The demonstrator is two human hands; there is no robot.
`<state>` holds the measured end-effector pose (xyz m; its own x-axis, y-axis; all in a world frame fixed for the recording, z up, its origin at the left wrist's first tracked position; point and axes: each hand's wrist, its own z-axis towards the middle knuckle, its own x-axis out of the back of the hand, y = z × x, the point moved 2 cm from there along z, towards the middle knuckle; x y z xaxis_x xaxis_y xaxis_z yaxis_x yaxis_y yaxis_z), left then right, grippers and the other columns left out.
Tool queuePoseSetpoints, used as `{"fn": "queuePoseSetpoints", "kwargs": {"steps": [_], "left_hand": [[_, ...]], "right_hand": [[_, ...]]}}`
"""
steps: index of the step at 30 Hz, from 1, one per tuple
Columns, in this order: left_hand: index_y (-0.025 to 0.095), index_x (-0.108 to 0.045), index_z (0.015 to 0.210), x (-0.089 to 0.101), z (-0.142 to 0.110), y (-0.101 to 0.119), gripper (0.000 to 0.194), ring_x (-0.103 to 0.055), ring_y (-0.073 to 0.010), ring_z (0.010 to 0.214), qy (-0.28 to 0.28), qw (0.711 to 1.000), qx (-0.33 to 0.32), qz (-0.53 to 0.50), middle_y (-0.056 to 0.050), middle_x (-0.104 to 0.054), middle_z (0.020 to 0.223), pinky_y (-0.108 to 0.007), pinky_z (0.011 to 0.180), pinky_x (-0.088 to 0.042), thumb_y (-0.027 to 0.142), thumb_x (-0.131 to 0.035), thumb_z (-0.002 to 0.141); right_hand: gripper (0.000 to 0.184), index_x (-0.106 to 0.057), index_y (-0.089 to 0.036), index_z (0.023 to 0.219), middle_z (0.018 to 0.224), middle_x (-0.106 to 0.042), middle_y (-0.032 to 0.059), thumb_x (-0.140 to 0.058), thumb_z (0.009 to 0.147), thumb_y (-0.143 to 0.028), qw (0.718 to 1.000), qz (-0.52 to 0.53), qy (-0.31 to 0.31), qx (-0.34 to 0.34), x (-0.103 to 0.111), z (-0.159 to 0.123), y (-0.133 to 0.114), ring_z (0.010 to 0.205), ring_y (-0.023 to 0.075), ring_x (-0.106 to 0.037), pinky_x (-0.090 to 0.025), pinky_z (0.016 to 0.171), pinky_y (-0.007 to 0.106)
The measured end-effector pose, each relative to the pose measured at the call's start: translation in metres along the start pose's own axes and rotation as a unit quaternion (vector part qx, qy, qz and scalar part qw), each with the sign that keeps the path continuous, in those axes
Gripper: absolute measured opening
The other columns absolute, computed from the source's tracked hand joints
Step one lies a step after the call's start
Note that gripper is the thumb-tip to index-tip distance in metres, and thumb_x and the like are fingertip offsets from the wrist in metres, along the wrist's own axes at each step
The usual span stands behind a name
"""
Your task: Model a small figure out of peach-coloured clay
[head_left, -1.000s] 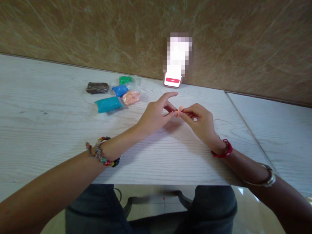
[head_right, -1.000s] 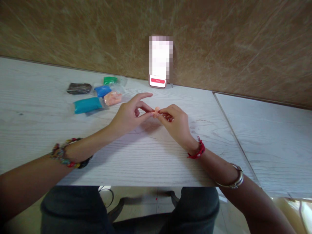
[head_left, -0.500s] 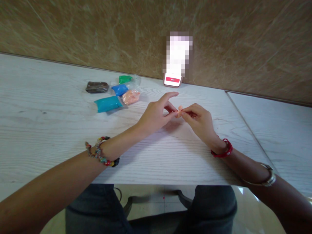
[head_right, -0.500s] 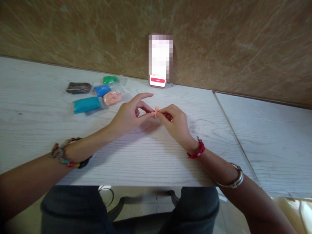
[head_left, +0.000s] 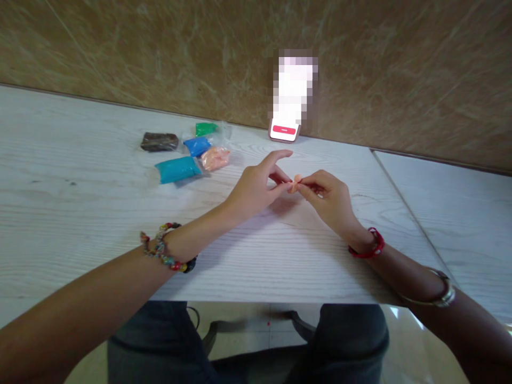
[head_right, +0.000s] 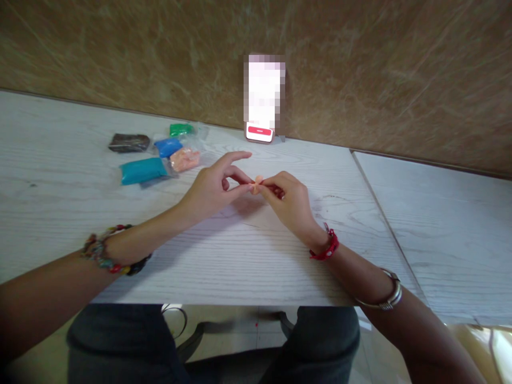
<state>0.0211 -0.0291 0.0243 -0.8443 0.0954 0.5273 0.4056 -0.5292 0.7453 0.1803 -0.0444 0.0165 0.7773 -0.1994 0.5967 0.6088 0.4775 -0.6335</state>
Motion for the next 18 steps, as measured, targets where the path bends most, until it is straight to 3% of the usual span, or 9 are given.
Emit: {"fn": "queuePoseSetpoints", "kwargs": {"steps": [12, 18], "left_hand": [[0.020, -0.043, 0.121, 0.0006, 0.0000, -0.0015, 0.050, -0.061, -0.0077, 0.070, -0.002, 1.000, 0.009, -0.025, 0.003, -0.067, 0.078, -0.019, 0.065, -0.045, 0.020, -0.062, 0.075], [0.020, -0.041, 0.121, 0.0005, 0.0013, -0.0043, 0.049, -0.062, -0.0094, 0.074, -0.006, 0.998, 0.028, -0.057, 0.001, -0.067, 0.082, -0.021, 0.067, -0.045, 0.023, -0.061, 0.076]], "right_hand": [[0.026, -0.068, -0.019, 0.072, 0.069, -0.061, 0.0007, -0.048, 0.084, -0.030, 0.999, 0.033, -0.017, -0.018, 0.0016, -0.0003, 0.0010, 0.060, 0.0094, -0.051, -0.039, 0.056, 0.024], [0.019, -0.067, -0.019, 0.076, 0.070, -0.062, 0.0016, -0.062, 0.075, -0.037, 1.000, -0.019, 0.004, -0.004, 0.0025, -0.0022, -0.0018, 0.059, 0.0097, -0.051, -0.040, 0.053, 0.024]]}}
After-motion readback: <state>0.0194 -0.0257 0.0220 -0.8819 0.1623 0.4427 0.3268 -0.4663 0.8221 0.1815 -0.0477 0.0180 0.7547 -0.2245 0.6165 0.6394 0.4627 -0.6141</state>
